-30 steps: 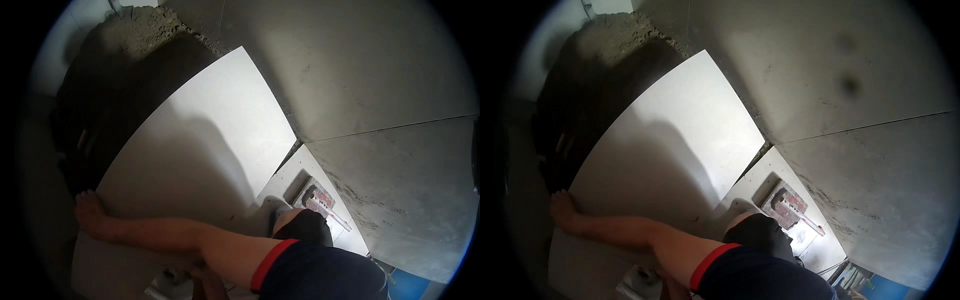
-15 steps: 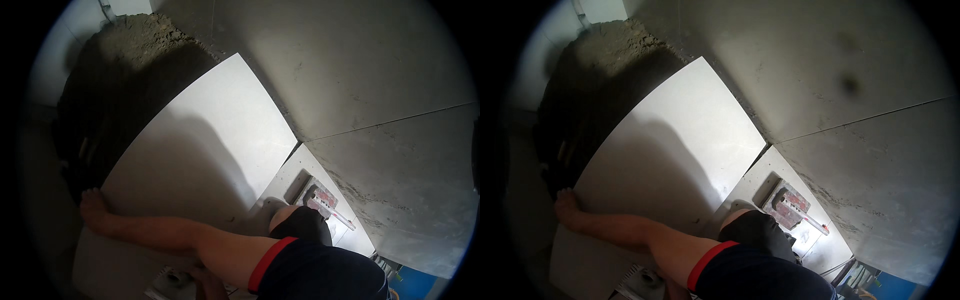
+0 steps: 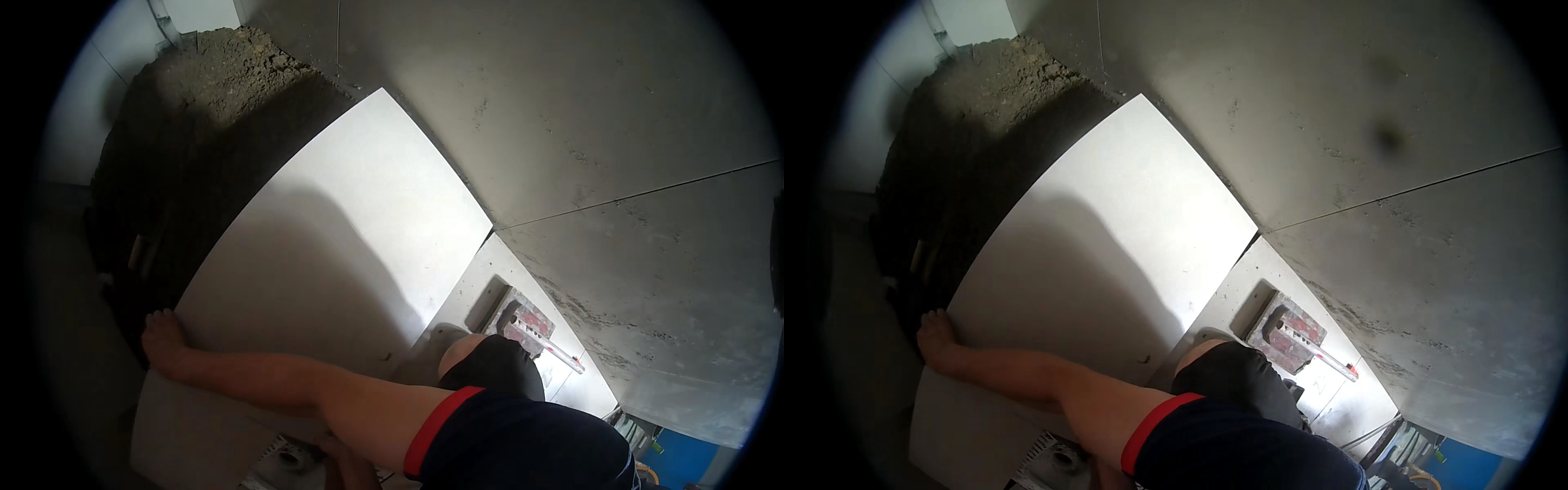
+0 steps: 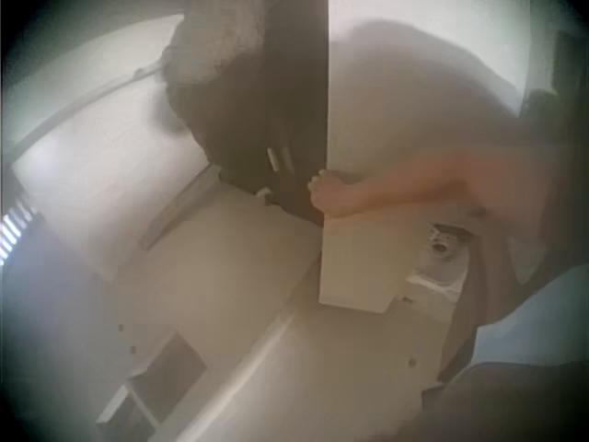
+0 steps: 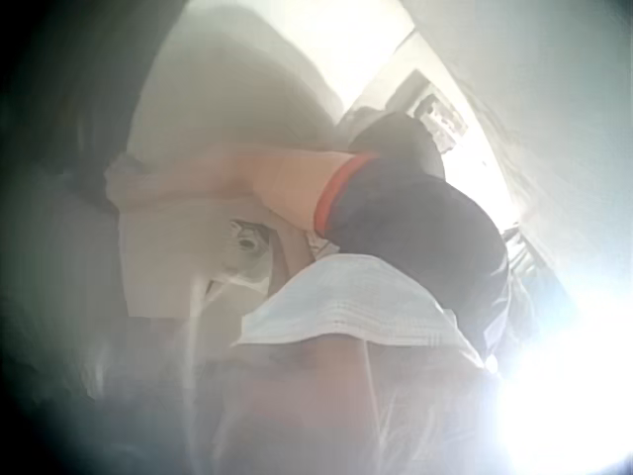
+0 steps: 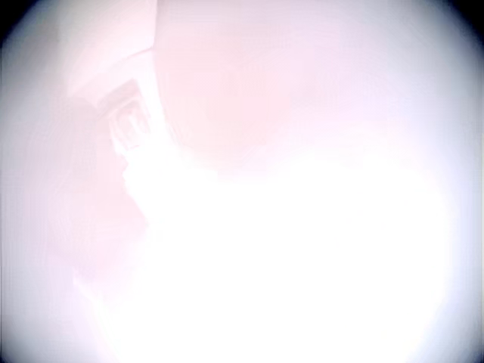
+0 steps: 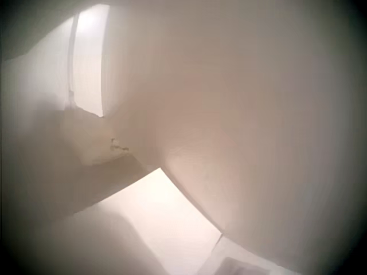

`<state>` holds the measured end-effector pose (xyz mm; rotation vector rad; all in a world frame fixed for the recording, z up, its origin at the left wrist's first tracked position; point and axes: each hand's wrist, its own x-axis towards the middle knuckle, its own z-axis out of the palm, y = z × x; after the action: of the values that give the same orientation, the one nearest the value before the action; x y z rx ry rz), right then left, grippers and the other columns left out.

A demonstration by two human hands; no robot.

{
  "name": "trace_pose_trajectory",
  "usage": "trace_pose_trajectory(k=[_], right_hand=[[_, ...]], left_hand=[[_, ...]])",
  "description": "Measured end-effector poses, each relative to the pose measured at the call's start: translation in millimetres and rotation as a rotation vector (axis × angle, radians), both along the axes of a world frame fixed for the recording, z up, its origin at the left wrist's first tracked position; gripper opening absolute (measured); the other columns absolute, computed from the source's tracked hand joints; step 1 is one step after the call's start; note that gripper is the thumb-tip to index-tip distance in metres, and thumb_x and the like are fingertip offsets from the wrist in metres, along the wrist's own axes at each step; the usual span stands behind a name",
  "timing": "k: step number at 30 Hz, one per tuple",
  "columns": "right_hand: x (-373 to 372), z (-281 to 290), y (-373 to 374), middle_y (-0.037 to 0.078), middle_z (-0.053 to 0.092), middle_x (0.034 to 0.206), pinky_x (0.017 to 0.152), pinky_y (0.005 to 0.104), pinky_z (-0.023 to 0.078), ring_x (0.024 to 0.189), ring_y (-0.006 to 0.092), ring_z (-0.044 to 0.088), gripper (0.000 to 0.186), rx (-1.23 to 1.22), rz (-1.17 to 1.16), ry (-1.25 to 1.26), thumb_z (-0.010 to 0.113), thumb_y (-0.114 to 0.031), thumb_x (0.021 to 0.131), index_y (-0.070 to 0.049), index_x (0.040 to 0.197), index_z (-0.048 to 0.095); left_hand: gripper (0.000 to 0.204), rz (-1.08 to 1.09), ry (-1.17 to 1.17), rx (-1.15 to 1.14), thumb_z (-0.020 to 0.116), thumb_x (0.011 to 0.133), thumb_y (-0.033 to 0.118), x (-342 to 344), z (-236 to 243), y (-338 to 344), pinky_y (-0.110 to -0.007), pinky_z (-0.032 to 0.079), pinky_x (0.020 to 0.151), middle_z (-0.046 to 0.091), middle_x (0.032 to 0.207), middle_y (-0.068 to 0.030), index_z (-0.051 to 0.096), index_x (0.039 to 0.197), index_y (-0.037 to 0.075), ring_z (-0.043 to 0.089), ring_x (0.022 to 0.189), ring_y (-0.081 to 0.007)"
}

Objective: The person spreads cement on a large white tile using a notched trowel, then places the tile onto a prepared floor area. They press the tile into place and use a rubber mallet to tap it flat, ensuring it is level with adjacent tiles.

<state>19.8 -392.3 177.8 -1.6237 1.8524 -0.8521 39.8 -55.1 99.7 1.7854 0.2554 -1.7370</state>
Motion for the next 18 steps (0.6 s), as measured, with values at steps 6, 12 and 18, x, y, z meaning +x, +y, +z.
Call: trace_pose_trajectory(k=[6,12,18], right_hand=[[-12,15,9,0.016,0.058,0.120,0.106,0.0422,0.032,0.120,0.0305,0.048,0.037,0.106,0.151,-0.112,0.073,-0.028,0.077,-0.003,0.105,0.070],[-19,-8,3,0.015,0.059,0.113,0.100,0.0420,0.035,0.111,0.0294,0.051,0.030,-0.006,-0.052,-0.035,0.070,-0.023,0.075,-0.004,0.098,0.071],[-19,-9,3,0.013,0.059,0.108,0.096,0.0408,0.037,0.108,0.0275,0.052,0.030,0.029,-0.023,-0.010,0.070,-0.024,0.075,-0.004,0.097,0.071]], left_hand=[[0.081,0.023,-0.019,0.014,0.042,0.094,0.059,5,0,3,-0.051,0.029,0.114,0.017,0.154,-0.0188,0.014,0.151,0.008,0.025,0.140,-0.0361],[0.082,-0.023,0.001,0.032,0.042,0.094,0.060,-10,-4,4,-0.052,0.029,0.114,0.017,0.154,-0.0190,0.013,0.151,0.008,0.025,0.140,-0.0364],[0.083,-0.019,-0.006,0.036,0.041,0.094,0.061,-8,-6,8,-0.052,0.029,0.114,0.016,0.154,-0.0192,0.013,0.151,0.008,0.025,0.140,-0.0366]])
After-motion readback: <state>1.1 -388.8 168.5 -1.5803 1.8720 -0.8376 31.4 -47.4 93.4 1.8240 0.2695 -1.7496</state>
